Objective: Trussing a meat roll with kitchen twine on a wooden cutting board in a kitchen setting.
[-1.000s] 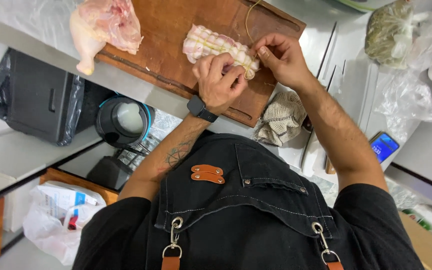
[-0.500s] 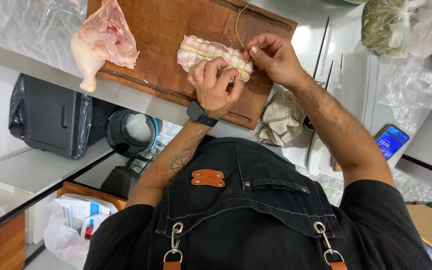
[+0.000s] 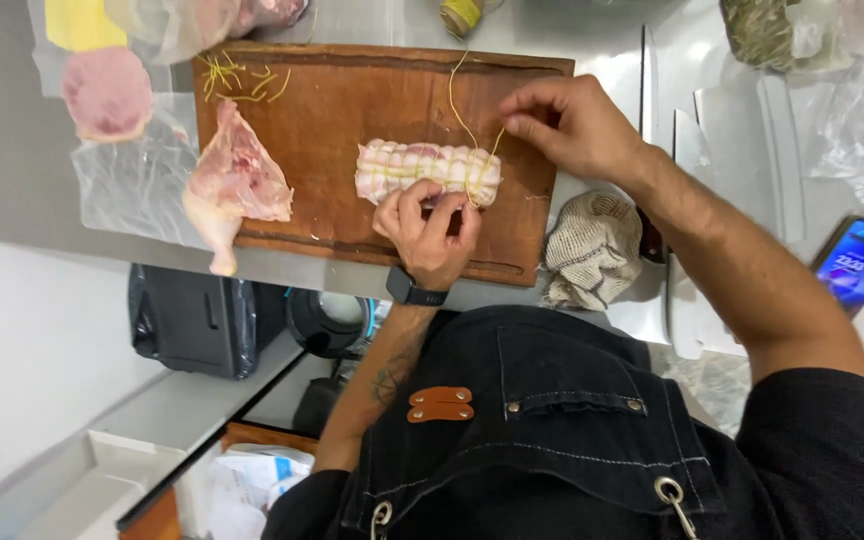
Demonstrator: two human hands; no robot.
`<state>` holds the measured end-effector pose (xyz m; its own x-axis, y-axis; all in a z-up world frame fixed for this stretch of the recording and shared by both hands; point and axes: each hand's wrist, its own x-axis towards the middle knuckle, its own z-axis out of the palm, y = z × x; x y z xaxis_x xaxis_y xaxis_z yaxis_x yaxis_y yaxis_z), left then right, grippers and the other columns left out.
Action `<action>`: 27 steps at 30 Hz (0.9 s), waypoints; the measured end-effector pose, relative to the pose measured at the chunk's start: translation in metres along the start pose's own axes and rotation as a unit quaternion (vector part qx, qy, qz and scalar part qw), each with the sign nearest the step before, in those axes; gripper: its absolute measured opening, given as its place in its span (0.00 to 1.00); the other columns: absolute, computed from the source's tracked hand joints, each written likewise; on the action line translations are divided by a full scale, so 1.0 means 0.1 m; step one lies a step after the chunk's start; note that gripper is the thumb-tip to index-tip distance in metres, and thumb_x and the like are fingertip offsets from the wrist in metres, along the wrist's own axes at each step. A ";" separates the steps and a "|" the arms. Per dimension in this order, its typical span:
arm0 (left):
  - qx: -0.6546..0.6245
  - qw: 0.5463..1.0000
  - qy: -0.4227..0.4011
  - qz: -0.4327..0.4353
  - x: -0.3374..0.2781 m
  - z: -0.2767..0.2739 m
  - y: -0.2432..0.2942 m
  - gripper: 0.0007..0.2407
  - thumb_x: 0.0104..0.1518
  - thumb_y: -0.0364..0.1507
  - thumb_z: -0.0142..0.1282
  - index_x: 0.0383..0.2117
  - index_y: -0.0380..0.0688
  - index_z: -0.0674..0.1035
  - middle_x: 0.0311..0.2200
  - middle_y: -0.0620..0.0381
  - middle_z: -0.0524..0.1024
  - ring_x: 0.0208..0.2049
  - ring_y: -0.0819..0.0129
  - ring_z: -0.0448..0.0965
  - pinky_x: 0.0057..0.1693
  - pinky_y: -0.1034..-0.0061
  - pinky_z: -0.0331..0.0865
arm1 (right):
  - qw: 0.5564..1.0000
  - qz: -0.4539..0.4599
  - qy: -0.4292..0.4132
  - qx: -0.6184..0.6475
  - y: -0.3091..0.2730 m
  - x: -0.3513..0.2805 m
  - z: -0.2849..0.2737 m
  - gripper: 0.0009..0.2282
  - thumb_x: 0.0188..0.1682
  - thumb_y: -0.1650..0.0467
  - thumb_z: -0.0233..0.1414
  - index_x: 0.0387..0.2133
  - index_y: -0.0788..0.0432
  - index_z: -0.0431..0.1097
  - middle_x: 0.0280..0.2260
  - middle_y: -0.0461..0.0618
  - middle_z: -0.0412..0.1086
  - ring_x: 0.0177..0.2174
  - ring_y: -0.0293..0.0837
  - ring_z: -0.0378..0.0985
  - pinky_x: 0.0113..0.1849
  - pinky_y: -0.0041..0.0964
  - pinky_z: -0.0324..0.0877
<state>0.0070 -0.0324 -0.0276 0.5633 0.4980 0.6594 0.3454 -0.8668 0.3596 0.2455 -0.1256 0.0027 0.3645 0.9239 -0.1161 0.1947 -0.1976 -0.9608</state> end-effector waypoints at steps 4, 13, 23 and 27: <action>-0.005 1.000 -0.014 -0.016 -0.06 0.02 -0.03 0.04 0.54 0.28 0.67 0.29 0.60 0.85 0.43 0.64 0.75 0.50 0.58 0.69 0.56 0.59 0.61 | 0.965 -0.148 -0.071 -0.205 0.24 0.03 0.02 0.06 0.58 0.73 0.61 0.46 0.58 0.80 0.44 0.53 0.81 0.42 0.50 0.83 0.48 0.47 0.79; 0.010 1.000 -0.018 -0.012 0.02 0.01 -0.01 0.06 0.52 0.26 0.66 0.28 0.61 0.85 0.42 0.64 0.76 0.47 0.57 0.70 0.55 0.59 0.61 | 0.951 -0.180 -0.104 -0.230 0.05 -0.03 -0.09 0.14 0.60 0.73 0.57 0.58 0.60 0.77 0.45 0.54 0.80 0.36 0.53 0.82 0.38 0.47 0.77; 0.029 0.999 -0.008 0.017 0.14 -0.01 0.01 0.07 0.50 0.25 0.63 0.25 0.62 0.82 0.40 0.69 0.74 0.45 0.63 0.68 0.55 0.67 0.55 | 0.978 -0.141 -0.121 0.093 -0.01 -0.18 0.13 0.03 0.62 0.77 0.54 0.38 0.65 0.74 0.47 0.60 0.77 0.43 0.46 0.81 0.47 0.37 0.77; 0.040 0.999 0.004 0.016 0.11 0.01 0.01 0.06 0.50 0.26 0.63 0.24 0.61 0.82 0.39 0.68 0.74 0.44 0.62 0.69 0.54 0.65 0.56 | 0.974 -0.080 -0.116 0.180 -0.07 -0.27 0.35 0.05 0.62 0.74 0.56 0.38 0.66 0.76 0.42 0.59 0.80 0.45 0.48 0.85 0.50 0.39 0.80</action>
